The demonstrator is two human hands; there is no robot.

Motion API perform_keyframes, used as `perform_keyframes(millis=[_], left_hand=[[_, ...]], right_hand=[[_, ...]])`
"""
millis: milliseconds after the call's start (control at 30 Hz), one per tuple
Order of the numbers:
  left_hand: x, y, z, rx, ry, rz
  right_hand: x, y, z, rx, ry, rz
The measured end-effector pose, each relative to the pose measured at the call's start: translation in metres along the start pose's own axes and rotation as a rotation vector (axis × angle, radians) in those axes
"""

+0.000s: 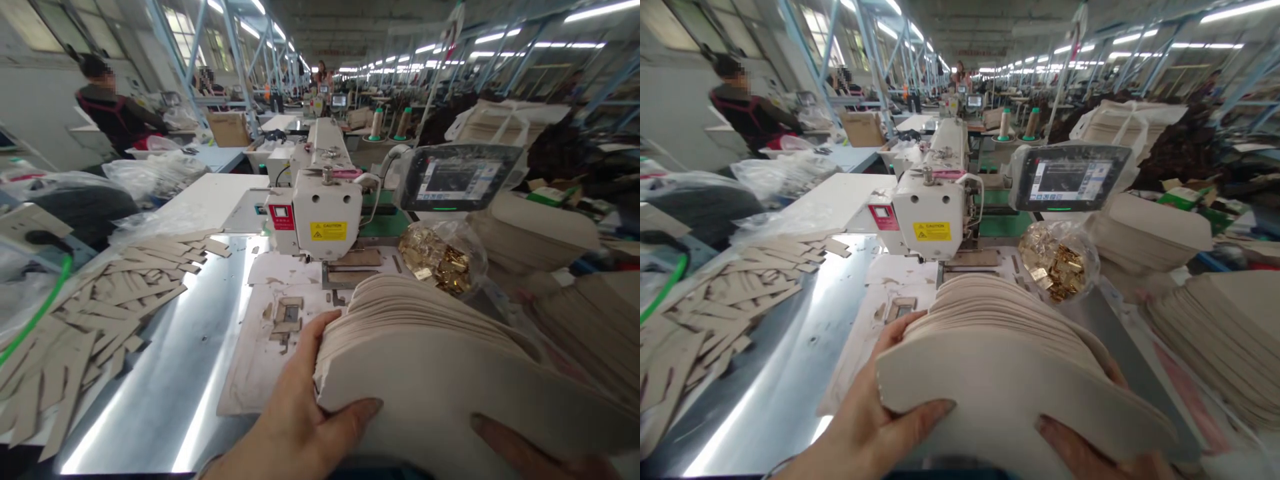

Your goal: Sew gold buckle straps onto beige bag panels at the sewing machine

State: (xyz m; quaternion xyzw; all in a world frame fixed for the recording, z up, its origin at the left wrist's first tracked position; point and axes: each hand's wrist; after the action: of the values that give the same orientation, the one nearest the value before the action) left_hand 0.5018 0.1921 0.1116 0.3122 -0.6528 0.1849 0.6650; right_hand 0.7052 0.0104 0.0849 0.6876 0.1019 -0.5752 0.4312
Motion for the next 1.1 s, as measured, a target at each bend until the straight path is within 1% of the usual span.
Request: perform_keyframes(millis=[67,100,133,200,267,367,467,533,600,667,700,767,833,900,967,1033,1100], left_hand=[[-0.002,0.007,0.004,-0.137,0.172,0.109],[-0.008,0.006,0.006,-0.178,0.256,0.129],[-0.016,0.004,0.006,-0.192,0.331,0.118],[-0.034,-0.002,0.006,-0.162,0.415,0.034],[-0.045,-0.006,0.005,-0.128,0.43,-0.031],[-0.048,-0.005,0.003,-0.14,0.401,-0.035],[-0.046,0.004,-0.004,-0.181,0.354,-0.028],[-0.05,0.011,-0.013,-0.18,0.327,-0.037],[-0.057,0.016,-0.025,-0.148,0.312,-0.076],[-0.063,0.016,-0.035,-0.132,0.302,-0.119],[-0.064,0.016,-0.039,-0.151,0.304,-0.122],[-0.065,0.014,-0.043,-0.189,0.306,-0.124],[-0.063,0.012,-0.042,-0.162,0.269,-0.214],[-0.061,0.011,-0.039,-0.113,0.169,-0.369],[-0.062,0.01,-0.036,-0.078,0.02,-0.482],[-0.065,0.009,-0.034,-0.067,-0.115,-0.53],[-0.068,0.008,-0.032,-0.049,-0.183,-0.566]], right_hand=[[0.001,0.003,-0.008,-0.137,-0.171,-0.064],[0.003,0.0,-0.013,-0.222,-0.238,-0.094],[0.007,-0.004,-0.02,-0.292,-0.266,-0.113],[0.018,-0.017,-0.032,-0.357,-0.214,-0.116],[0.029,-0.026,-0.04,-0.358,-0.149,-0.097],[0.038,-0.027,-0.045,-0.39,-0.173,-0.091],[0.039,-0.021,-0.046,-0.404,-0.212,-0.091],[0.038,-0.019,-0.046,-0.41,-0.235,-0.101],[0.035,-0.02,-0.046,-0.428,-0.267,-0.14],[0.033,-0.021,-0.045,-0.461,-0.292,-0.189],[0.032,-0.022,-0.044,-0.471,-0.286,-0.203],[0.032,-0.023,-0.044,-0.475,-0.225,-0.184],[0.035,-0.024,-0.045,-0.446,-0.116,-0.092],[0.039,-0.023,-0.046,-0.39,0.007,0.042],[0.044,-0.023,-0.046,-0.313,0.121,0.158],[0.048,-0.023,-0.045,-0.263,0.211,0.216],[0.052,-0.025,-0.044,-0.254,0.25,0.217]])
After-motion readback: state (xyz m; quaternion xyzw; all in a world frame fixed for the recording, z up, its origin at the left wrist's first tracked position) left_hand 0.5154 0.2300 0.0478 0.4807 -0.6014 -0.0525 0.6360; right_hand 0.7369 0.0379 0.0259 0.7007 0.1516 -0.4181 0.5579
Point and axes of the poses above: each hand's wrist, its own z-axis away from the middle knuckle, its own y-axis out of the back of the hand, x = y × z, and after that the axes turned 2 degrees about y, right-handed
